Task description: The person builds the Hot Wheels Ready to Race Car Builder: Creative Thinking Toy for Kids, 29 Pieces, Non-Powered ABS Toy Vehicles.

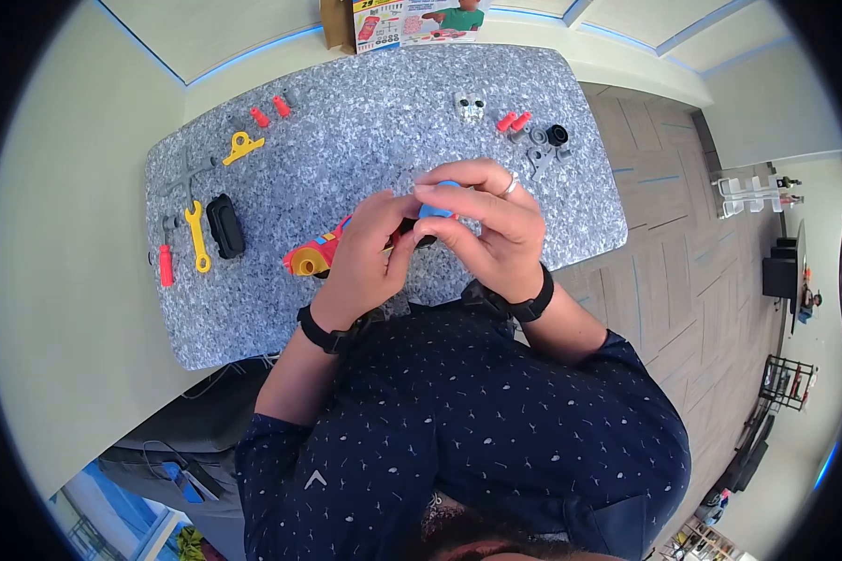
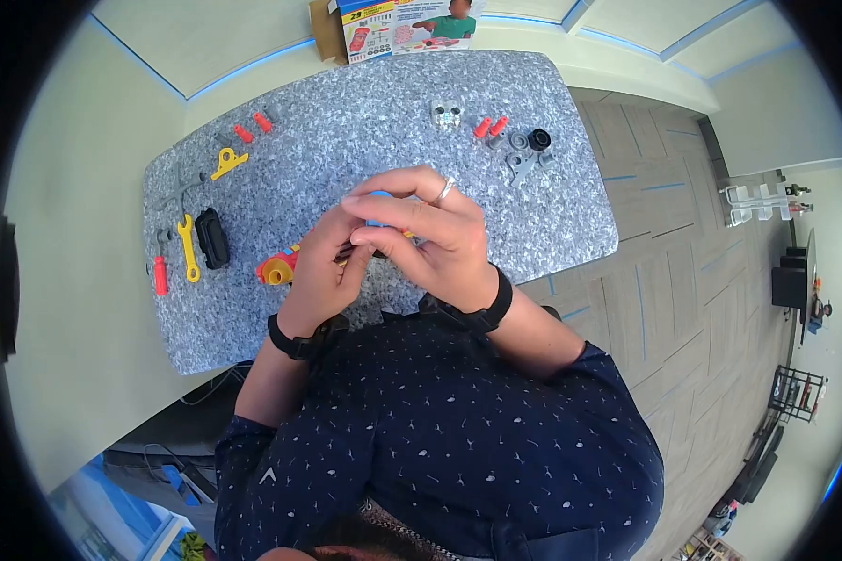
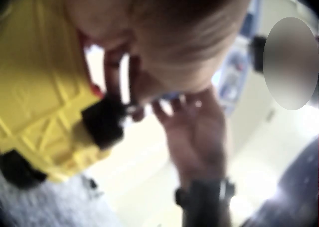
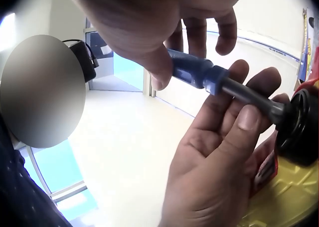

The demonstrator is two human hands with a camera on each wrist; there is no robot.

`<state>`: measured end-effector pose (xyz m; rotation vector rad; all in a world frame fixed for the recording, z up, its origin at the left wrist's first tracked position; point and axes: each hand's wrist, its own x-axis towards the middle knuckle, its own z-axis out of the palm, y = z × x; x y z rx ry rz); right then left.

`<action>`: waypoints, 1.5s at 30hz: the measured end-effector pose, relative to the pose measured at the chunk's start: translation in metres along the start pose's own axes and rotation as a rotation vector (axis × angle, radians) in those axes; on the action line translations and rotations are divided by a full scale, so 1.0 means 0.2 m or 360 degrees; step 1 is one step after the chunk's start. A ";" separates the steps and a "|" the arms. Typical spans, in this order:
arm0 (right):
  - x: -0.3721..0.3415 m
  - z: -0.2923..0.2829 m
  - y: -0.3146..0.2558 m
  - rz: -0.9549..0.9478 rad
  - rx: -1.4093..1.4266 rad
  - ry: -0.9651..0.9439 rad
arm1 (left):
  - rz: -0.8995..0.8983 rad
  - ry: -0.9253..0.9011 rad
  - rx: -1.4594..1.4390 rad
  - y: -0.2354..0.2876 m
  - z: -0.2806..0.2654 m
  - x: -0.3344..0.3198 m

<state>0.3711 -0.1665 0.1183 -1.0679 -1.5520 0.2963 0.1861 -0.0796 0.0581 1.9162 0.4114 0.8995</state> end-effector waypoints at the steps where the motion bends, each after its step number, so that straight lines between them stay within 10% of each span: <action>1: 0.01 0.00 0.00 -0.0015 -0.0025 0.0021 | 0.0011 0.0001 0.0017 0.01 0.00 0.01; 27: 0.01 0.01 0.00 -0.0038 0.0171 -0.0065 | 0.0151 -0.0096 0.0450 0.03 -0.02 0.02; 33: -0.06 0.01 -0.04 0.0184 0.0368 0.0427 | 0.0090 -0.0176 0.0301 0.04 -0.04 0.04; 45: -0.17 -0.13 0.14 0.0692 -0.0377 -0.0432 | 0.0099 -0.0057 0.0091 0.08 -0.06 0.04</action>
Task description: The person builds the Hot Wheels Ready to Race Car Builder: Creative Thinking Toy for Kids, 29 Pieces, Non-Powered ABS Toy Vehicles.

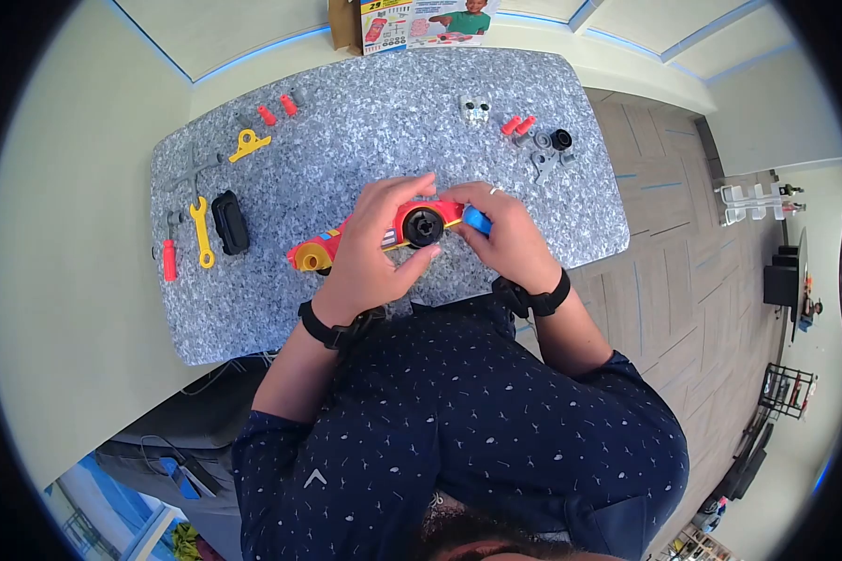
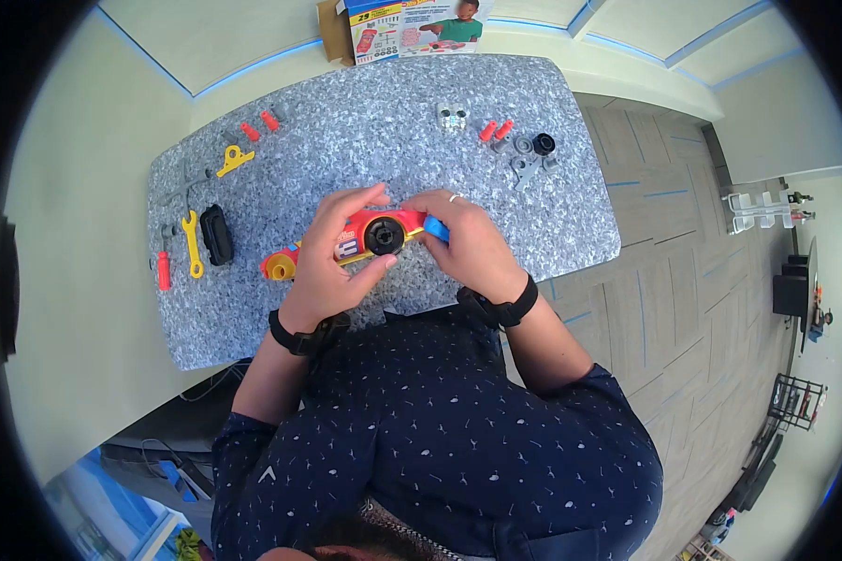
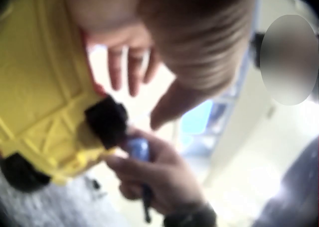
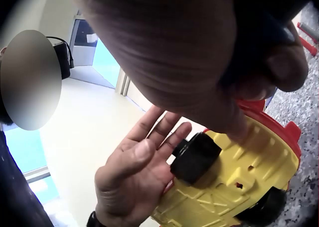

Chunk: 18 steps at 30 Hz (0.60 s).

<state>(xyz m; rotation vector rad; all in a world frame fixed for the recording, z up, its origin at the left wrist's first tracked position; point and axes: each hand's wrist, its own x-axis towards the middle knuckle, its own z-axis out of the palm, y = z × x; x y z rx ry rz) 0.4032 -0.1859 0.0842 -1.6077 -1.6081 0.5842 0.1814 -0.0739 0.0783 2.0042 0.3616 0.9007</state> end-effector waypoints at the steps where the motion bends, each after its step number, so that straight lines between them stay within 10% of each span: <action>1: 0.00 0.00 0.00 0.0004 0.0010 -0.0012 | -0.0008 0.0006 -0.0040 0.00 -0.01 0.00; 7: 0.00 0.00 0.02 -0.0025 -0.0001 0.0008 | -0.0016 -0.0027 0.0643 0.13 -0.30 -0.07; 18: 0.01 -0.48 0.47 0.0284 -0.0651 0.0538 | -0.0585 0.0068 0.0244 -0.10 -0.36 -0.38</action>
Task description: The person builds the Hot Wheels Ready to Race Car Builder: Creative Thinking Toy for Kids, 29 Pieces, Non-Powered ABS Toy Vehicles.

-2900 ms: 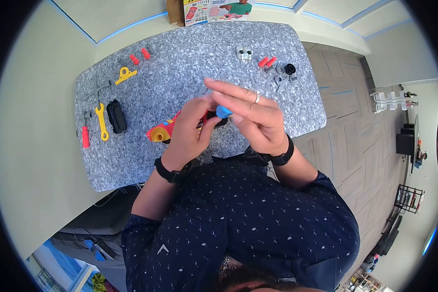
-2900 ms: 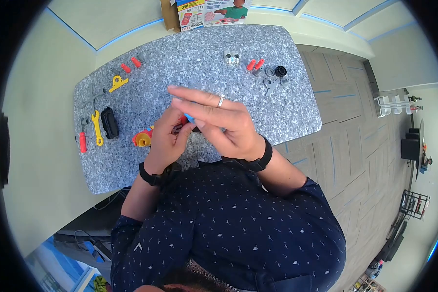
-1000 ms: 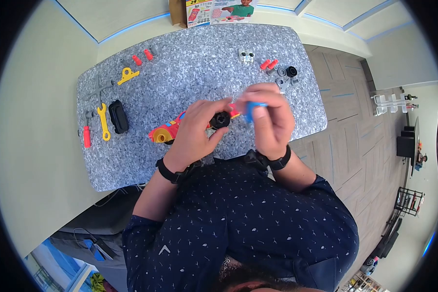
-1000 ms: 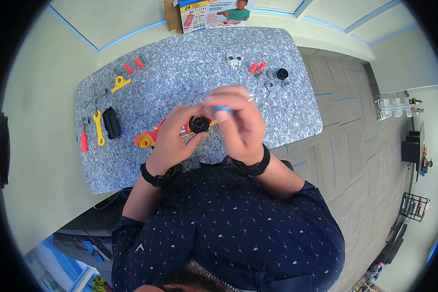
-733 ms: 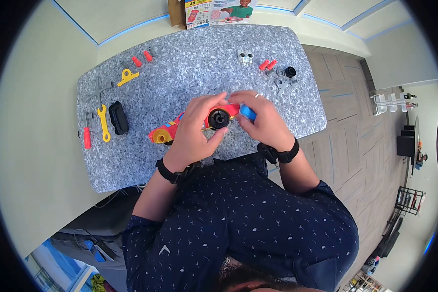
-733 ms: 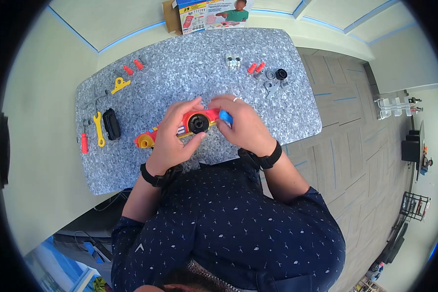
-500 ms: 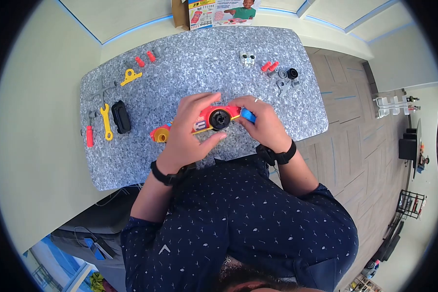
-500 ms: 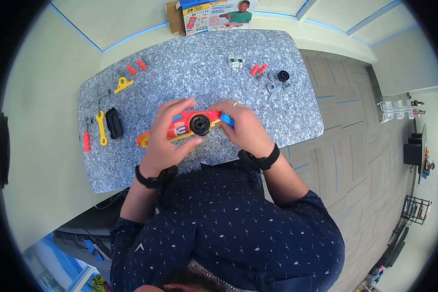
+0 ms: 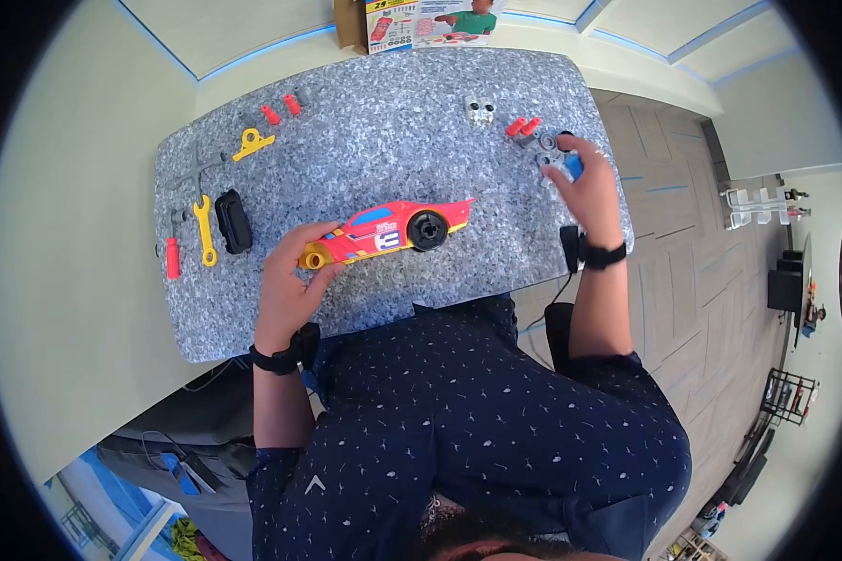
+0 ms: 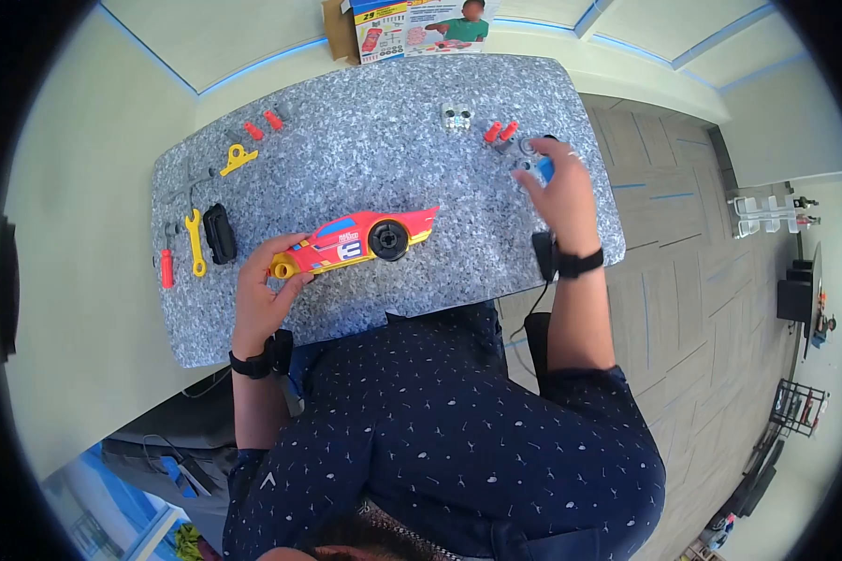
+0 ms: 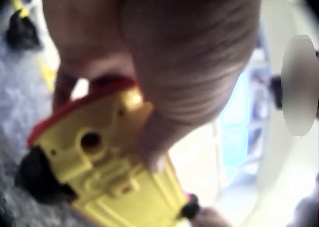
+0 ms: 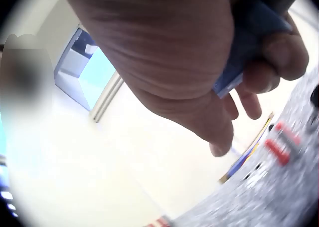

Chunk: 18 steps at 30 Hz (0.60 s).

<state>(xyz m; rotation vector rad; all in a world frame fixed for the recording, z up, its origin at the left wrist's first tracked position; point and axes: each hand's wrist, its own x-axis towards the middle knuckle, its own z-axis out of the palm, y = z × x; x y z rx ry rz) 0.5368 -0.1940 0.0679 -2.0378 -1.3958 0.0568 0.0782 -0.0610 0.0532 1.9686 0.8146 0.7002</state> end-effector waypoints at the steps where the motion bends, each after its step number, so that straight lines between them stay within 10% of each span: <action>1: 0.05 0.00 0.14 0.0060 -0.0178 0.0026 | 0.0005 0.0023 -0.0046 -0.01 0.01 0.00; 18: 0.38 0.00 0.30 0.0241 -0.0708 -0.0298 | 0.0136 0.0004 -0.0126 0.03 0.19 0.05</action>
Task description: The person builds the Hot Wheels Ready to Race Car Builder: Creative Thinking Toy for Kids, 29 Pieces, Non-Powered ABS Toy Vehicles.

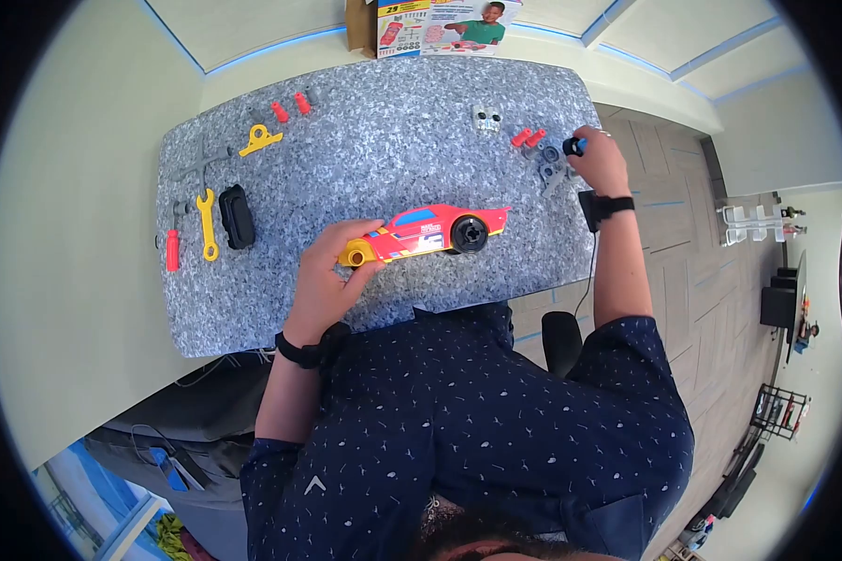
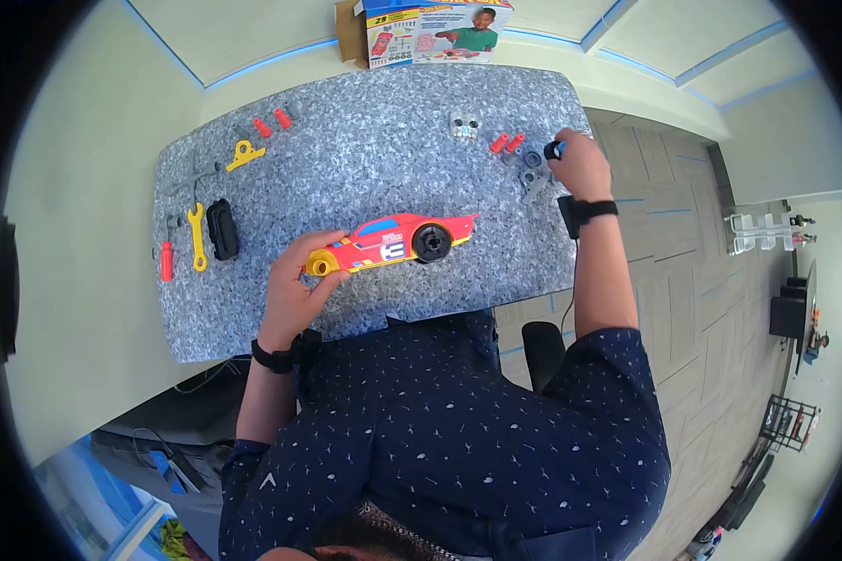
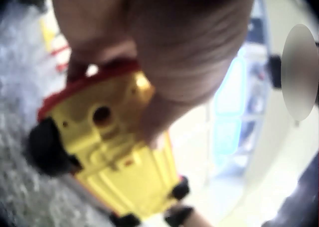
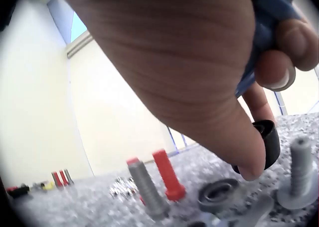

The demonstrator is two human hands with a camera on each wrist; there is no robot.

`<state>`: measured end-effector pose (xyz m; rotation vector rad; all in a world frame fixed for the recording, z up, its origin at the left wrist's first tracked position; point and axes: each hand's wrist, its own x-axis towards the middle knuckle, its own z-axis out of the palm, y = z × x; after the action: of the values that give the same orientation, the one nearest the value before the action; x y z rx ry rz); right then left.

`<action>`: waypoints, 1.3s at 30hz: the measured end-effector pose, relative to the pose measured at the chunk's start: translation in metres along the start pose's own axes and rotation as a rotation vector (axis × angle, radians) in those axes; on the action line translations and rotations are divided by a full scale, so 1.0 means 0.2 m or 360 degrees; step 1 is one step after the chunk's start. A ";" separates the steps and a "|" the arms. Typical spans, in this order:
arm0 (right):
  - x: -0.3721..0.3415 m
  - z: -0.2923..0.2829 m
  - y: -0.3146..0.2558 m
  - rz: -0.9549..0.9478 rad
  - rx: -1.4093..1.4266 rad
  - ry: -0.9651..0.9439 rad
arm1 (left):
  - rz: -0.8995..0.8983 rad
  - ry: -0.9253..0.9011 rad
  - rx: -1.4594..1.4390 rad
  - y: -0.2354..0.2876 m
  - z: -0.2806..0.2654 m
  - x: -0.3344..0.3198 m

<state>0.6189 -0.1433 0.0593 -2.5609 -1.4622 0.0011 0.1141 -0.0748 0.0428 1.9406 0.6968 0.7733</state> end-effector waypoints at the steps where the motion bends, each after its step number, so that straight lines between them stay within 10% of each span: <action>1: -0.02 -0.05 -0.03 -0.0043 0.0196 0.0061 | 0.0006 0.0011 -0.0034 0.00 0.01 0.00; 6: -0.33 -0.30 -0.42 -0.0415 0.1377 0.0088 | -0.0042 0.0047 -0.0191 0.00 0.08 0.00; 14: -0.83 -0.07 -1.14 -0.0927 0.2086 -0.0474 | -0.0038 0.0154 -0.0407 -0.08 0.17 -0.04; 28: -0.87 -0.03 -1.22 -0.1073 0.1607 -0.0249 | -0.0093 0.0084 -0.0419 -0.09 0.15 -0.08; 39: -0.53 -0.07 -0.38 -0.0066 0.0770 0.0416 | 0.0271 -0.0032 -0.0285 -0.08 0.11 -0.05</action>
<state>0.5005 -0.1986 0.0761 -2.0566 -1.2358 0.0123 0.1224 -0.0870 0.0171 1.8569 0.4381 0.8882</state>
